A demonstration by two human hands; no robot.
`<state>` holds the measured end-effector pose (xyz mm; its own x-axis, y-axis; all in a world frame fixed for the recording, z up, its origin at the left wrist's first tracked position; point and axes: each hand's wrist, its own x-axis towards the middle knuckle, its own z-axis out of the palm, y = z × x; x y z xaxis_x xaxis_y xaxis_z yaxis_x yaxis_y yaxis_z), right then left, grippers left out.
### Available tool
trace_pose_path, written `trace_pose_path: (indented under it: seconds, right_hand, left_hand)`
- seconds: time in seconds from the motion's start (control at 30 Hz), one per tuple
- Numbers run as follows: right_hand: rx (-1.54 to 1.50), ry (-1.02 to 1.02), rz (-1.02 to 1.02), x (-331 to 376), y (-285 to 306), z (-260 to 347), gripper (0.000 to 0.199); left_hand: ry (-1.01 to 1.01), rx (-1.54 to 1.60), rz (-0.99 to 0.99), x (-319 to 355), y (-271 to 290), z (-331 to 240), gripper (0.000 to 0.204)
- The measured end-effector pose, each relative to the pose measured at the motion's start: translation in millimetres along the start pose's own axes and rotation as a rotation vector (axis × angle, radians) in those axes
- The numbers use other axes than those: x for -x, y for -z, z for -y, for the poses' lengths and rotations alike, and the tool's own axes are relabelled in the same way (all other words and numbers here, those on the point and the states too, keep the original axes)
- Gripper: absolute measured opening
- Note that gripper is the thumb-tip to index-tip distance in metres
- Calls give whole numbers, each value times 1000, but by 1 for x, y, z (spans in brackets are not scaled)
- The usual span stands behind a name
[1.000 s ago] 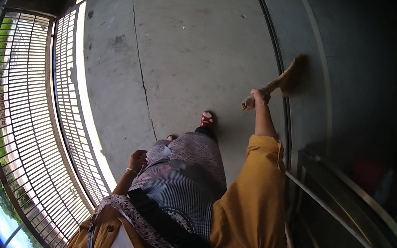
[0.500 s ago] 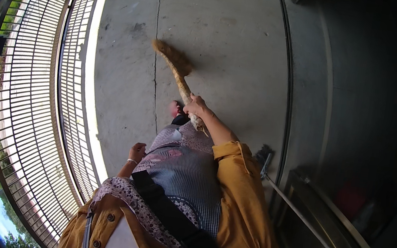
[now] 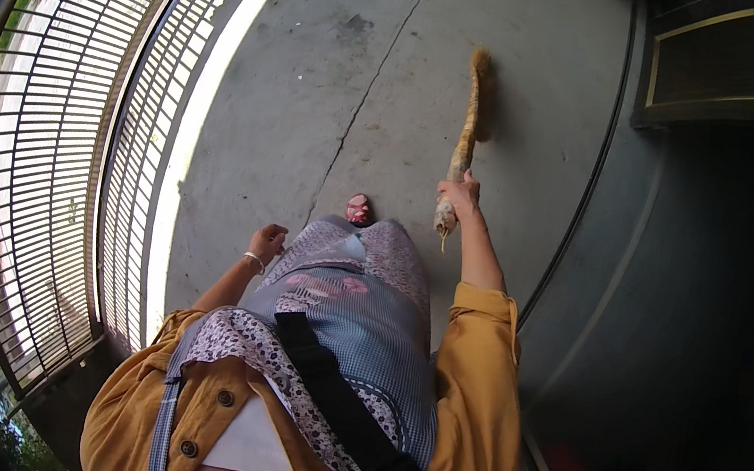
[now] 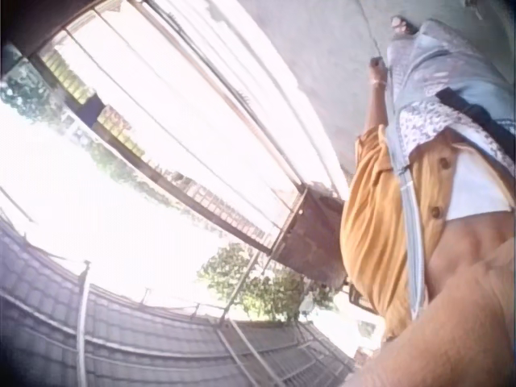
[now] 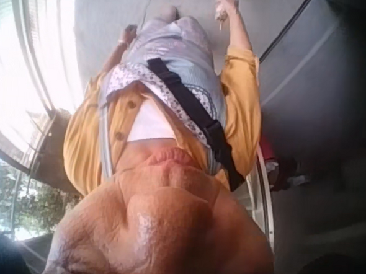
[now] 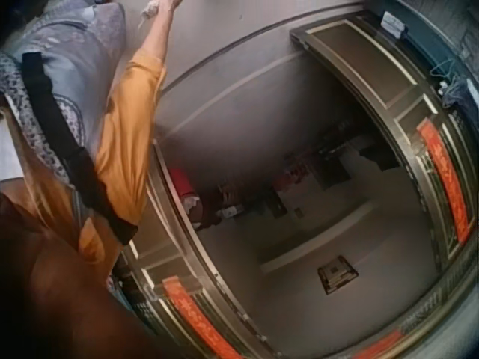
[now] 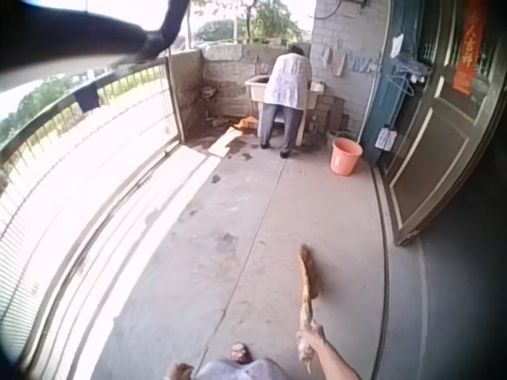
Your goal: The person sweeps a concrete floor area with a traditional straw broom, moving debris toward a dustpan. They sweep near a parked white car, along a wall, and under a metal grate, then gather the swept material into a dustpan.
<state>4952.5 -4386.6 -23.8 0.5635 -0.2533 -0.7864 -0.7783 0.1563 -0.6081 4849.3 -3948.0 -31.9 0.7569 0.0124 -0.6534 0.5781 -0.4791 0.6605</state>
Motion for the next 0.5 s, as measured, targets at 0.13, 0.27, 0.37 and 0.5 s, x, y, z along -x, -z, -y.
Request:
trace_pose_path:
  seconds: [0.13, 0.27, 0.37, 0.5]
  right_hand:
    - [89, -58, -39, -20, -65, 10, 81]
    - [675, 220, 6, -38, -152, -93, 94]
    - [752, 138, 305, 53, -208, -50, 93]
    - [532, 36, 748, 12, -225, -63, 96]
  left_hand:
    - [113, 78, -115, 25, 23, 37, 16]
    - [220, 34, -177, 52, 41, 69, 15]
    - [279, -27, -195, 71, 43, 70, 15]
    - [294, 16, -151, 56, 44, 73, 15]
